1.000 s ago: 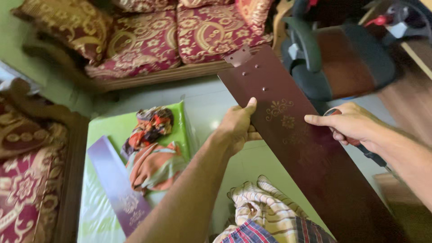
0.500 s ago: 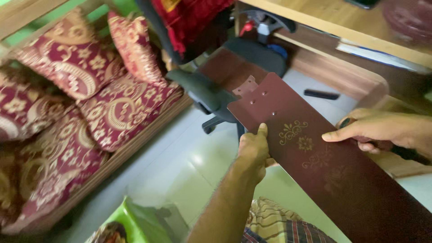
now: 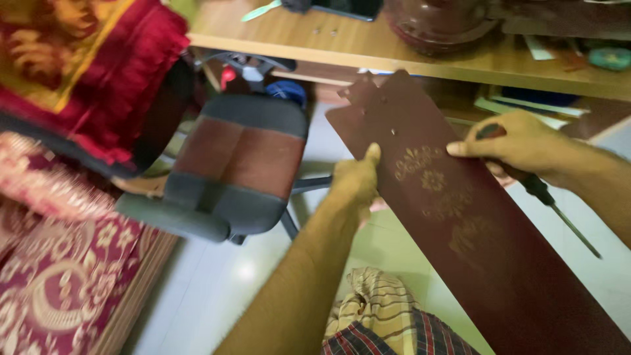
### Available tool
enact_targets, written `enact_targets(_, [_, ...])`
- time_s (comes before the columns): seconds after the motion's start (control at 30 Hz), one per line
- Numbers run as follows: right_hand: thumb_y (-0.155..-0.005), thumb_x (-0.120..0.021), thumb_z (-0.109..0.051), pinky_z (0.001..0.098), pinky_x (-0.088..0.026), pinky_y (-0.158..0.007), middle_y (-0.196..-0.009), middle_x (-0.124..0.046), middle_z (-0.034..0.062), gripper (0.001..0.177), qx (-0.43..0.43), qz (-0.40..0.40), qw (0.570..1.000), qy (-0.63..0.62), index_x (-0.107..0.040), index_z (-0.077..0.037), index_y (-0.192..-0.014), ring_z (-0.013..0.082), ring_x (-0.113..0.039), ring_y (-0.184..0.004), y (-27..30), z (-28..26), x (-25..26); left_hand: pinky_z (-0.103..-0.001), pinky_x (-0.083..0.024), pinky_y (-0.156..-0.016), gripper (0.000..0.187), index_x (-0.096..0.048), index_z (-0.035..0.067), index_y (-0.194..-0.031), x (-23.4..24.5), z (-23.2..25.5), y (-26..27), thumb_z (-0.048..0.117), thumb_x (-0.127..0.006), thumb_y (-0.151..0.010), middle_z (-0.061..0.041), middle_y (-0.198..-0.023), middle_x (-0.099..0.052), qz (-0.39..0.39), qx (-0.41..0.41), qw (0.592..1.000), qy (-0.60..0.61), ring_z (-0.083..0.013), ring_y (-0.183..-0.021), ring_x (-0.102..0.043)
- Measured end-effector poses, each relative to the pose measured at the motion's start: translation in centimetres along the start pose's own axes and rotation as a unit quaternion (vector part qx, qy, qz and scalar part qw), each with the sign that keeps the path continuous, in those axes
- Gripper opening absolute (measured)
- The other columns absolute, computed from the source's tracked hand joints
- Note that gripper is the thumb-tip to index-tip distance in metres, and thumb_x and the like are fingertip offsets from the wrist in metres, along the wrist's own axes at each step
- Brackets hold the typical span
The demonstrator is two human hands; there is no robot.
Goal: The person uses a screwdriver to attach a decorative fan blade to the base of a red table fan. They align the blade, insert screws, and tighten them to secure the blade in place.
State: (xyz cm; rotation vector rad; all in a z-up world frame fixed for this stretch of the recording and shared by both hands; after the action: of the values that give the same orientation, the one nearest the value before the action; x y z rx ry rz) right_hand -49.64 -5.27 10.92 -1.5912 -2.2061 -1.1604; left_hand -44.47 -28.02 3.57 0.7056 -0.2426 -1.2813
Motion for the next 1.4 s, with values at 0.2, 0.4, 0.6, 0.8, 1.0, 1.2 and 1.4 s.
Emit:
enact_targets(0.2, [-0.084, -0.083, -0.028, 0.0294, -0.037, -0.043, -0.058, -0.056, 0.0035, 0.027, 0.058, 0.157, 0.984, -0.053, -0.070, -0.005, -0.082, 0.0124, -0.048, -0.048, -2.5, -5.4, 3.5, -0.039, -0.057, -0.060, 0.060, -0.071, -0.008, -0.121, -0.7, 10.1, -8.6, 0.048, -0.070, -0.098, -0.018, -0.110, -0.078, -0.010, -0.138, 0.977, -0.159, -0.0245, -0.083, -0.071])
enact_targets(0.4, [-0.095, -0.081, -0.025, 0.0268, -0.036, -0.041, -0.064, -0.057, 0.0039, 0.028, 0.109, 0.208, 0.966, -0.111, -0.066, -0.003, -0.083, 0.0106, -0.049, -0.049, -6.1, -10.8, 4.2, -0.041, -0.064, -0.064, 0.056, -0.069, -0.004, -0.121, -1.5, 19.2, -14.3, 0.043, -0.071, -0.091, -0.018, -0.108, -0.079, -0.020, -0.174, 0.974, -0.144, -0.0266, -0.082, -0.075])
enact_targets(0.6, [-0.094, -0.078, -0.019, 0.0253, -0.044, -0.046, -0.071, -0.062, 0.0026, 0.018, 0.062, 0.197, 0.959, -0.194, -0.068, -0.005, -0.087, 0.0083, -0.055, -0.056, -10.2, -11.1, 1.5, -0.044, -0.068, -0.071, 0.063, -0.060, 0.000, -0.128, 0.6, 21.6, -19.4, 0.045, -0.072, -0.086, -0.018, -0.117, -0.074, 0.000, -0.151, 0.972, -0.182, -0.0294, -0.093, -0.077])
enact_targets(0.8, [-0.092, -0.075, -0.016, 0.0259, -0.048, -0.052, -0.086, -0.070, 0.0016, 0.013, 0.061, 0.155, 0.940, -0.299, -0.074, -0.010, -0.104, 0.0078, -0.056, -0.061, -12.7, -10.6, -0.9, -0.048, -0.064, -0.071, 0.075, -0.060, 0.000, -0.132, 2.4, 23.9, -23.1, 0.059, -0.069, -0.087, -0.019, -0.121, -0.069, 0.042, -0.167, 0.942, -0.289, -0.0308, -0.091, -0.075])
enact_targets(1.0, [-0.089, -0.076, -0.016, 0.0263, -0.049, -0.050, -0.087, -0.068, -0.0022, 0.021, 0.036, 0.112, 0.940, -0.321, -0.071, -0.014, -0.109, 0.0062, -0.055, -0.059, -13.4, -9.9, -3.7, -0.045, -0.063, -0.070, 0.075, -0.056, 0.003, -0.134, 2.8, 25.0, -20.4, 0.064, -0.063, -0.090, -0.018, -0.108, -0.072, 0.060, -0.149, 0.893, -0.420, -0.0324, -0.084, -0.077])
enact_targets(1.2, [-0.086, -0.077, -0.018, 0.0278, -0.039, -0.042, -0.072, -0.063, 0.0022, 0.022, -0.023, 0.074, 0.954, -0.289, -0.075, -0.010, -0.106, 0.0107, -0.052, -0.050, -12.0, -7.2, -8.2, -0.039, -0.058, -0.080, 0.068, -0.071, 0.002, -0.118, 4.2, 22.0, -20.3, 0.060, -0.075, -0.083, -0.016, -0.109, -0.077, 0.039, -0.212, 0.879, -0.426, -0.0238, -0.092, -0.073])
enact_targets(1.4, [-0.084, -0.078, -0.030, 0.0268, -0.033, -0.039, -0.062, -0.056, 0.0031, 0.026, -0.096, 0.039, 0.944, -0.313, -0.075, -0.011, -0.101, 0.0129, -0.049, -0.046, -8.8, -5.3, -11.5, -0.044, -0.055, -0.081, 0.058, -0.073, 0.006, -0.115, 4.8, 18.9, -20.1, 0.055, -0.074, -0.084, -0.016, -0.110, -0.076, -0.016, -0.165, 0.881, -0.443, -0.0259, -0.096, -0.072])
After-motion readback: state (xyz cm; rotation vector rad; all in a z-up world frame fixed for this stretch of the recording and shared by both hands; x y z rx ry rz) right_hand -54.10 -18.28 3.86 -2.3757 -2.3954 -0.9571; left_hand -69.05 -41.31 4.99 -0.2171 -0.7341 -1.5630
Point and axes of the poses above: each hand's wrist, its own y-axis away from the middle knuckle, its own x-axis out of the back of the hand, z = x × y, the point moved 9 cm from there along -y, towards the middle knuckle
